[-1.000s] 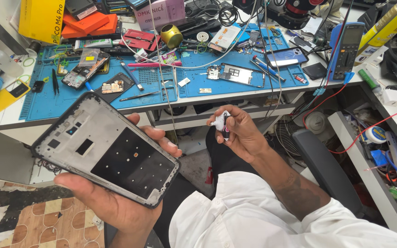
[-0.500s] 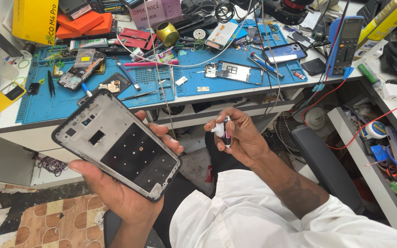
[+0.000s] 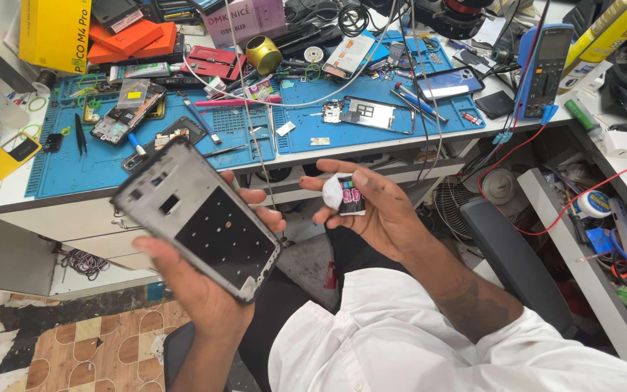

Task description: The person prepares a tube of adhesive by squeezing and poking it, then applies a thin bead of adhesive along the inner edge of a disassembled smartphone frame. The person holds the frame in one hand and the adhesive tube in the other, working around the perimeter.

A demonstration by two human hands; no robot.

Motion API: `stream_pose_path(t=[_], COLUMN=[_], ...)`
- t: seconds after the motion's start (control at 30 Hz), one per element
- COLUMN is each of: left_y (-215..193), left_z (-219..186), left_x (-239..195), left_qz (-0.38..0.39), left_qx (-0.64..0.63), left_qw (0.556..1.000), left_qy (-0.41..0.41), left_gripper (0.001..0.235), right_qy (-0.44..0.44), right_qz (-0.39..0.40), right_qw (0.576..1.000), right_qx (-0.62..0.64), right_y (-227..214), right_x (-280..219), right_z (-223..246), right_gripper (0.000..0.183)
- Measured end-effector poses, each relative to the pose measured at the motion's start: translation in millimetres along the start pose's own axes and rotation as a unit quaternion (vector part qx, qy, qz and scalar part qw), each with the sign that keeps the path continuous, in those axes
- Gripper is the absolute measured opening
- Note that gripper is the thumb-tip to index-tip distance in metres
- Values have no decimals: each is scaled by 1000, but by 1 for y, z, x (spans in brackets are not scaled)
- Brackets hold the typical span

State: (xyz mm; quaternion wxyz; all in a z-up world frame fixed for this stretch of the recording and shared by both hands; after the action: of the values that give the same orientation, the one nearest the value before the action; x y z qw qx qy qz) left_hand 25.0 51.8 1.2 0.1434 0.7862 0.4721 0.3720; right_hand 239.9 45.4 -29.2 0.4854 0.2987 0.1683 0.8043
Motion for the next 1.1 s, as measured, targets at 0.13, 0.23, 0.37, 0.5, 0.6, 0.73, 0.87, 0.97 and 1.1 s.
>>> stream_pose_path(t=[0.13,0.23,0.37,0.5,0.6,0.73,0.87,0.97,1.1], left_y=[-5,-6,-7,-10,-10,-11,-12,-14,-17], left_z=[22,35,38,36,34,34,32,31,32], left_x=[8,10,9,8,8,9,11,11,11], left_qz=[6,19,27,22,19,18,18,16,12], left_qx=[-19,-32,-44,-45,-41,-43,-43,-39,-45], left_qw=[998,995,994,994,995,995,996,996,996], left_qy=[-61,-93,-99,-93,-89,-84,-78,-77,-76], left_gripper=[104,105,104,104,104,103,103,103,103], right_qy=[-3,-3,2,30,56,117,42,12,11], right_qz=[-7,-22,-46,-91,-143,-222,-173,-129,-87], right_qw=[999,998,993,975,880,695,585,537,519], right_qx=[-38,-58,-112,-200,-450,-674,-792,-833,-850], right_y=[11,12,-2,-45,-87,-142,-163,-175,-181], right_x=[-1,0,1,17,36,62,82,93,97], right_z=[7,9,14,24,35,40,43,42,42], right_gripper=[53,52,55,44,33,27,23,20,16])
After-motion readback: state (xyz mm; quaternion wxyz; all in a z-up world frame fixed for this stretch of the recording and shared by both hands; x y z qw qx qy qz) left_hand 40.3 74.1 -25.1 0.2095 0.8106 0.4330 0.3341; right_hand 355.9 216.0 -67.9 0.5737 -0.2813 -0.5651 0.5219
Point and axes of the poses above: each hand's wrist, its own x-axis towards the middle knuckle, its own y-axis out of the palm, z = x × y, the point moved 7 cm from there along x, towards the middle knuckle, and after that the axes turned 10 degrees about z, right-handed, at the moved point
